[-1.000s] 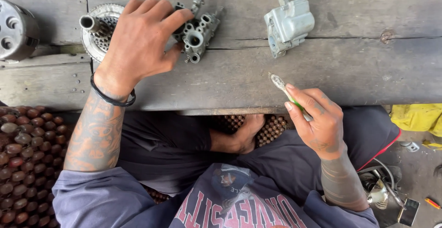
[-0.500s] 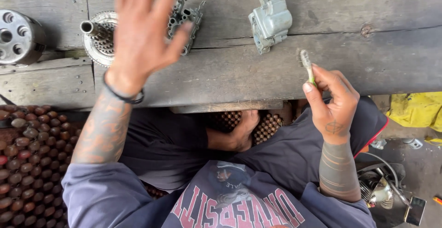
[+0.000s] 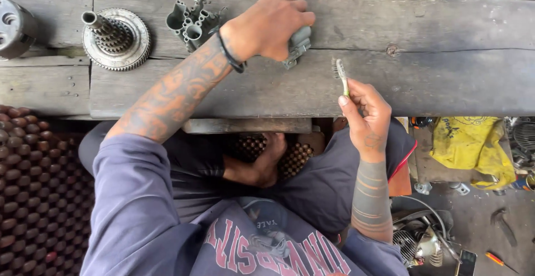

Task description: Cleaning motorcycle carburetor components using a toothbrush to remove grime from various surfaces and orifices.

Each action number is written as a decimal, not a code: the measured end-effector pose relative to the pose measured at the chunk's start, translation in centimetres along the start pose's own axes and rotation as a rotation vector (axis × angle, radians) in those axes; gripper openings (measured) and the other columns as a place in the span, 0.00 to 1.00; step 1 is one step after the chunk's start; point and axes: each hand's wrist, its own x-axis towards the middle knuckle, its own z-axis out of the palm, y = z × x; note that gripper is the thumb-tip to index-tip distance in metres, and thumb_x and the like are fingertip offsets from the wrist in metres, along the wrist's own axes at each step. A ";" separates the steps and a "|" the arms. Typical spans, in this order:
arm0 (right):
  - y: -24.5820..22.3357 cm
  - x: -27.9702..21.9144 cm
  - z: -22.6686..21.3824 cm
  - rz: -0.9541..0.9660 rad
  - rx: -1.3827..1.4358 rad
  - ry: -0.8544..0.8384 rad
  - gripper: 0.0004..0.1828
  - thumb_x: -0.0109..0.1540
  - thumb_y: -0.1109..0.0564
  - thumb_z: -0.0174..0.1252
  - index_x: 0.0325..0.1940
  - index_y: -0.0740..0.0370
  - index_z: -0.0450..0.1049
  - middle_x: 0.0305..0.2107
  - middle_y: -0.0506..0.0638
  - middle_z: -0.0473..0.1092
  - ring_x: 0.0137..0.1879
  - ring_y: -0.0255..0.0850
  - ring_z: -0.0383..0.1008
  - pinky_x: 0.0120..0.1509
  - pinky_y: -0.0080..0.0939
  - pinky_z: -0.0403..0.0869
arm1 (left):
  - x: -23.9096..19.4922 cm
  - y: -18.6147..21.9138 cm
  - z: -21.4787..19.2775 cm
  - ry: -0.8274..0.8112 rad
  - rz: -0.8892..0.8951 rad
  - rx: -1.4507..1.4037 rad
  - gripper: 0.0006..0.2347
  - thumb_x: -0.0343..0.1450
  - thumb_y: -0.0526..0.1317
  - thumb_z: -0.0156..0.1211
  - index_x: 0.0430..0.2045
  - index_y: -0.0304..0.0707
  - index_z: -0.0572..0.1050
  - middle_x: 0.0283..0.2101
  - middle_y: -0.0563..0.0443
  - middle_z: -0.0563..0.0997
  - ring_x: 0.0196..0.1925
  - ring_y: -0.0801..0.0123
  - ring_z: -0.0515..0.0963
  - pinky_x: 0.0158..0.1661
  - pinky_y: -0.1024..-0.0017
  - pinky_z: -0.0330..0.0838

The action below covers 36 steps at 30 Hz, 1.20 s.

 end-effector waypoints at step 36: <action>1.9 15.6 4.2 -0.378 -0.513 -0.736 0.07 0.59 0.58 0.70 0.42 0.54 0.83 0.40 0.44 0.72 0.46 0.37 0.65 0.66 0.43 0.56 | -13.3 -0.7 -8.5 -0.019 -0.065 -0.222 0.41 0.55 0.50 0.74 0.68 0.47 0.68 0.47 0.48 0.78 0.49 0.54 0.74 0.59 0.60 0.57</action>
